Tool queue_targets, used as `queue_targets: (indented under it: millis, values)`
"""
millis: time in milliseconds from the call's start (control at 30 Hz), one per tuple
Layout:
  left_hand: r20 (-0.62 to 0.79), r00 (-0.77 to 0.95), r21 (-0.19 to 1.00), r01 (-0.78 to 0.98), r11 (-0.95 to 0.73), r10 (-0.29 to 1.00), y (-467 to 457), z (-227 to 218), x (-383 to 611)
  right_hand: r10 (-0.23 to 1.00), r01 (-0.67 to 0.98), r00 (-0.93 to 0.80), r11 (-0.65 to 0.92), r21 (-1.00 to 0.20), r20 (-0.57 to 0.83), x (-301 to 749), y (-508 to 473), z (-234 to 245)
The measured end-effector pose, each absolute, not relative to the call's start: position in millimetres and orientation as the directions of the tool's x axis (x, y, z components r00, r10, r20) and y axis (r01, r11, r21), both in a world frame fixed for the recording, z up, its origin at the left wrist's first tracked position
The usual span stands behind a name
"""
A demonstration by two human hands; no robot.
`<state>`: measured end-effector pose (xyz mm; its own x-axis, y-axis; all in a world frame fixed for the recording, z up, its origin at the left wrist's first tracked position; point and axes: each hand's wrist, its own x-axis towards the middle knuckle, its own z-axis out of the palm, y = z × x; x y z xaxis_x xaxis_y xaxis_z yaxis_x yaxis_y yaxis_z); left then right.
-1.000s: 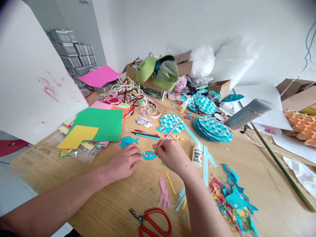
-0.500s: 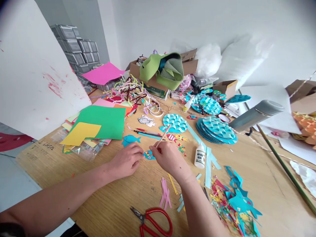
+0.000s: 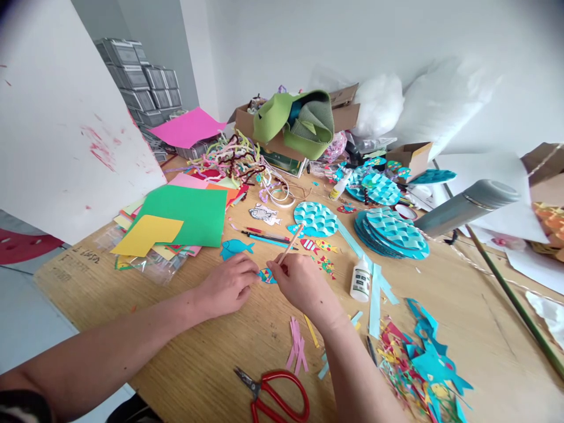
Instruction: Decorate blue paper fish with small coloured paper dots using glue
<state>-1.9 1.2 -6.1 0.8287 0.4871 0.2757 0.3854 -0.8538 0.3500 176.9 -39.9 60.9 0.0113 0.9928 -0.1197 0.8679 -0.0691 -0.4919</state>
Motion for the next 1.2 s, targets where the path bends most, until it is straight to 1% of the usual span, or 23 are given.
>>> queue_targets:
  millis: [133, 300, 600, 1200]
  values:
    - [0.275, 0.827, 0.353, 0.387, -0.852, 0.49, 1.1, -6.2, -1.9, 0.991, 0.876, 0.021, -0.083, -0.476, -0.133, 175.4, -40.1, 61.5]
    - [0.272, 0.829, 0.352, 0.387, -0.852, 0.489, 1.1, -6.4, -2.2, 0.993, 0.884, 0.016, -0.069, -0.463, -0.118, 174.3, -40.1, 61.2]
    - [0.269, 0.831, 0.338, 0.392, -0.856, 0.486, 0.8, -4.7, -2.3, 0.997, 0.878, -0.012, -0.028, -0.477, -0.08, 174.9, -40.9, 56.0]
    - [0.272, 0.832, 0.342, 0.387, -0.856, 0.484, 0.7, -4.6, -2.8, 0.998, 0.886, -0.016, -0.018, -0.464, -0.068, 174.6, -40.8, 54.4]
